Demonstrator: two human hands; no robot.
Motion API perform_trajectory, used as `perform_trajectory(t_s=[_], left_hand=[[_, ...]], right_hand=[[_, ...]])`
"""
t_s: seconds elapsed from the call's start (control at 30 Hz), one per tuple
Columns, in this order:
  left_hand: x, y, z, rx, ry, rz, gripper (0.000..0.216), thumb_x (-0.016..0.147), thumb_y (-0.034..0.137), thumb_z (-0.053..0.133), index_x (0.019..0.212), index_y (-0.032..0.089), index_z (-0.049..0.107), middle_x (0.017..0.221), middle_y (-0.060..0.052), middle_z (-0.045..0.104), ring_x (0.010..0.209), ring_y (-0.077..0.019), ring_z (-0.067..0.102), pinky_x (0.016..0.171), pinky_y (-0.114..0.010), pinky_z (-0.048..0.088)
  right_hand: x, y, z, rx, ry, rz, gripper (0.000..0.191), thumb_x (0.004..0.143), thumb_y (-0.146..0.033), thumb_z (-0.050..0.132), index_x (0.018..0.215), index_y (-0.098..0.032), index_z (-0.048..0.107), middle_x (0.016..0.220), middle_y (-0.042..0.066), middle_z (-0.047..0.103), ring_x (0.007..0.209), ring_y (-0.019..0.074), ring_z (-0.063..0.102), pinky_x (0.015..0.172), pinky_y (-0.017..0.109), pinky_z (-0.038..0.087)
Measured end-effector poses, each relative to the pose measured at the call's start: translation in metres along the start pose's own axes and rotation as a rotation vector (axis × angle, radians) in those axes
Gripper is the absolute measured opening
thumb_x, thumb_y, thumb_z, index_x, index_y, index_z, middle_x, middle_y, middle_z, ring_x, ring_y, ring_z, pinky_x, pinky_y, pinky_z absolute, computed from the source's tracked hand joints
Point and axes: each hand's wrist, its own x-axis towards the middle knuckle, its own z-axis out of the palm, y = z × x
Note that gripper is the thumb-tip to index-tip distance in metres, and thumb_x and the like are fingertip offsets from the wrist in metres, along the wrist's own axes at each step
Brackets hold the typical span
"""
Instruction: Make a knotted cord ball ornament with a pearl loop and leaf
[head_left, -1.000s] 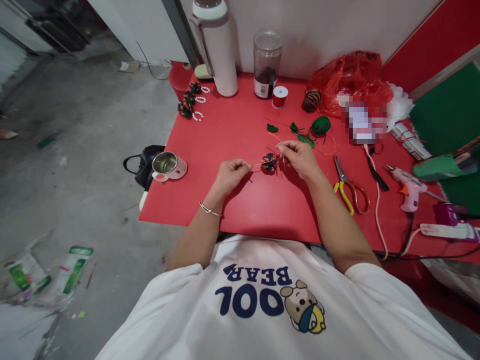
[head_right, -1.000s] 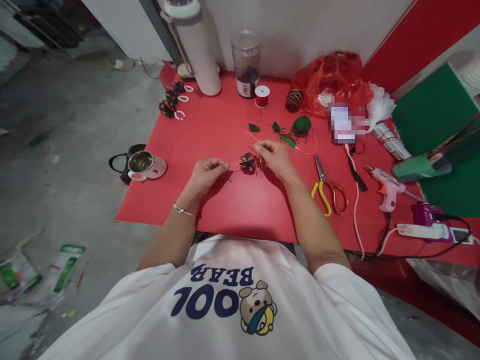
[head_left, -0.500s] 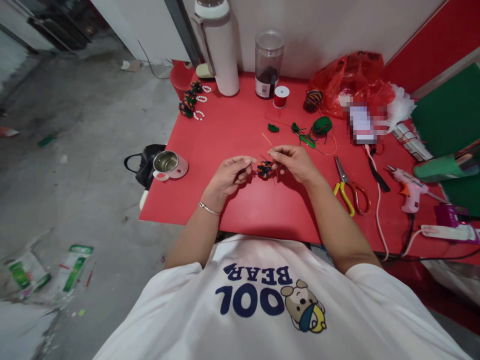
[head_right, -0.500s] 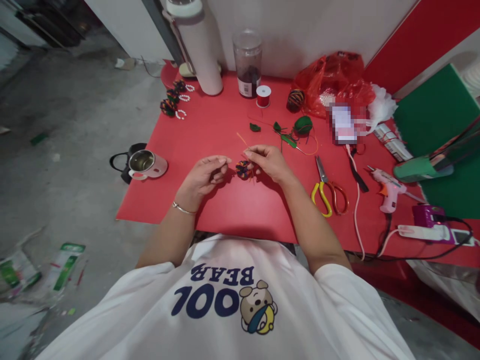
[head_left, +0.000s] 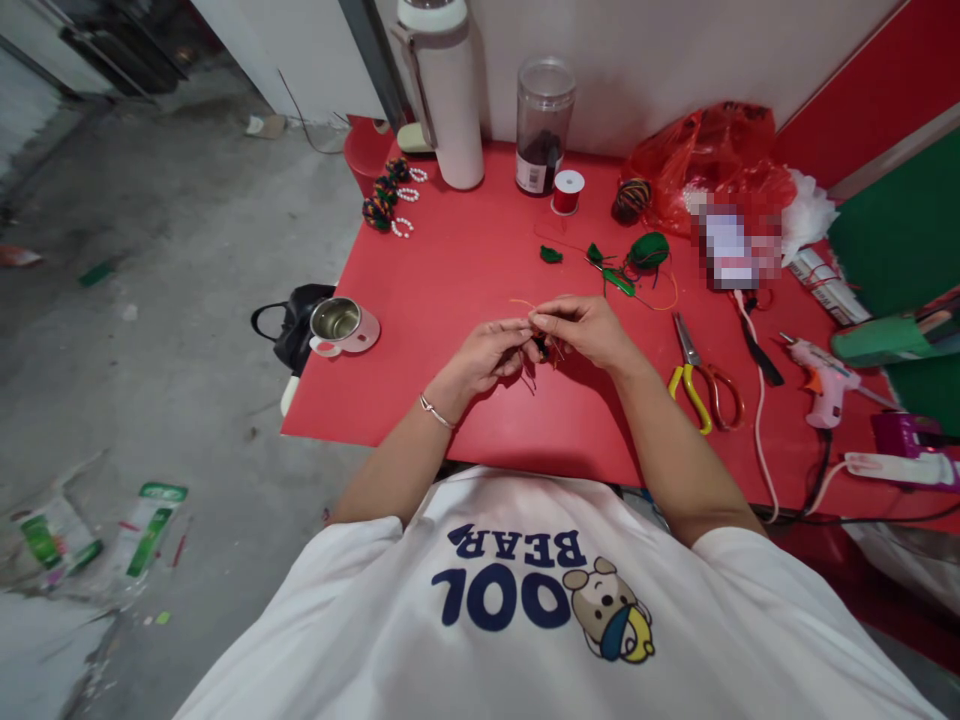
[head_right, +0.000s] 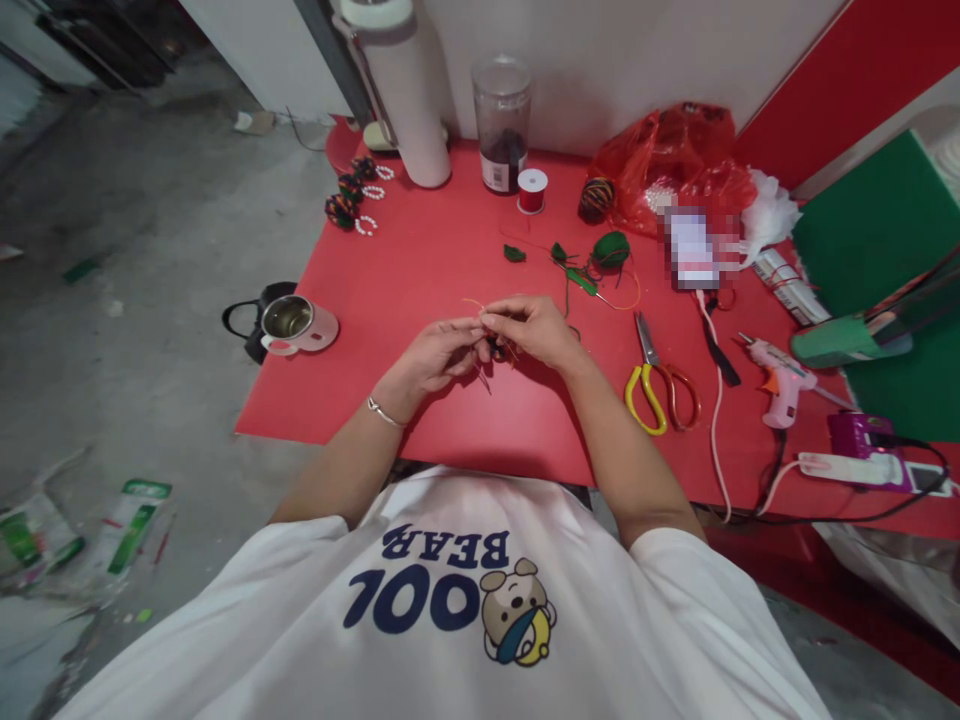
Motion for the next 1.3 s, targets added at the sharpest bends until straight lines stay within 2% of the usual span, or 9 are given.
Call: perform_trajectory(t_s=[0.1,0.23,0.37,0.47,0.53,0.63,0.9,1.07,1.3], left_hand=[[-0.003,0.001,-0.002,0.094,0.057,0.054,0.027,0.086,0.037,0.081,0.094,0.013,0.072,0.065,-0.003,0.073,0.034,-0.0052,0.041,0.037,-0.023,0.025],[-0.011,0.003,-0.009,0.273,0.146,0.108,0.036,0.085,0.045,0.085,0.076,0.012,0.070,0.059,-0.003,0.069,0.037,-0.0053,0.042,0.038,-0.023,0.032],[-0.012,0.003,-0.014,0.141,0.040,0.125,0.053,0.077,0.062,0.089,0.071,0.014,0.067,0.060,-0.003,0.067,0.041,-0.0052,0.042,0.041,-0.022,0.034],[-0.010,0.003,-0.013,0.027,-0.022,0.093,0.060,0.073,0.070,0.089,0.068,0.016,0.063,0.050,0.003,0.052,0.040,-0.0053,0.038,0.040,-0.021,0.030],[-0.009,0.005,-0.013,-0.040,-0.043,0.070,0.058,0.071,0.066,0.093,0.070,0.016,0.064,0.050,0.006,0.048,0.039,-0.0041,0.035,0.040,-0.020,0.025],[-0.010,0.009,-0.013,-0.122,-0.029,0.078,0.046,0.069,0.049,0.099,0.082,0.014,0.072,0.057,0.006,0.054,0.040,-0.0022,0.033,0.040,-0.018,0.020],[-0.007,0.006,-0.009,-0.161,-0.014,-0.063,0.028,0.081,0.022,0.087,0.105,0.012,0.075,0.064,0.003,0.063,0.041,-0.0027,0.037,0.040,-0.018,0.020],[-0.004,0.001,-0.008,-0.116,-0.118,-0.075,0.027,0.081,0.022,0.085,0.103,0.012,0.072,0.065,0.000,0.066,0.040,-0.0044,0.043,0.039,-0.018,0.022],[-0.002,-0.004,-0.008,-0.019,-0.223,-0.034,0.044,0.078,0.032,0.088,0.112,0.014,0.067,0.065,-0.001,0.071,0.040,-0.0088,0.054,0.037,-0.019,0.027]], right_hand=[[0.001,-0.001,-0.002,-0.008,0.022,-0.014,0.038,0.078,-0.054,0.087,0.092,-0.019,0.081,0.075,0.001,0.072,0.056,0.0101,0.058,0.050,0.024,0.045],[0.004,0.000,-0.008,0.013,0.096,-0.001,0.035,0.078,-0.051,0.087,0.089,-0.019,0.079,0.070,-0.001,0.069,0.058,0.0100,0.057,0.053,0.024,0.045],[0.006,0.002,-0.012,0.054,0.155,0.026,0.036,0.078,-0.052,0.087,0.087,-0.020,0.076,0.064,-0.003,0.063,0.051,0.0082,0.050,0.046,0.023,0.037],[0.007,0.003,-0.014,0.048,0.151,0.065,0.038,0.079,-0.055,0.087,0.088,-0.020,0.075,0.058,-0.005,0.059,0.045,0.0073,0.043,0.042,0.023,0.031],[0.006,0.003,-0.014,0.051,0.133,0.074,0.039,0.078,-0.056,0.087,0.088,-0.020,0.074,0.057,-0.005,0.059,0.044,0.0071,0.043,0.042,0.023,0.031],[0.003,0.000,-0.011,0.071,0.075,0.065,0.041,0.076,-0.057,0.089,0.086,-0.020,0.073,0.060,-0.004,0.062,0.047,0.0075,0.047,0.043,0.021,0.034],[0.002,0.000,-0.003,0.111,-0.013,0.065,0.043,0.074,-0.059,0.090,0.086,-0.020,0.076,0.074,0.000,0.072,0.054,0.0083,0.056,0.041,0.020,0.035],[0.000,-0.002,-0.003,0.066,-0.005,0.058,0.043,0.075,-0.058,0.089,0.090,-0.020,0.078,0.069,0.000,0.071,0.050,0.0083,0.052,0.040,0.021,0.035],[-0.002,-0.006,-0.007,0.013,-0.021,0.066,0.042,0.073,-0.056,0.090,0.089,-0.019,0.080,0.071,0.001,0.072,0.051,0.0094,0.057,0.043,0.022,0.040]])
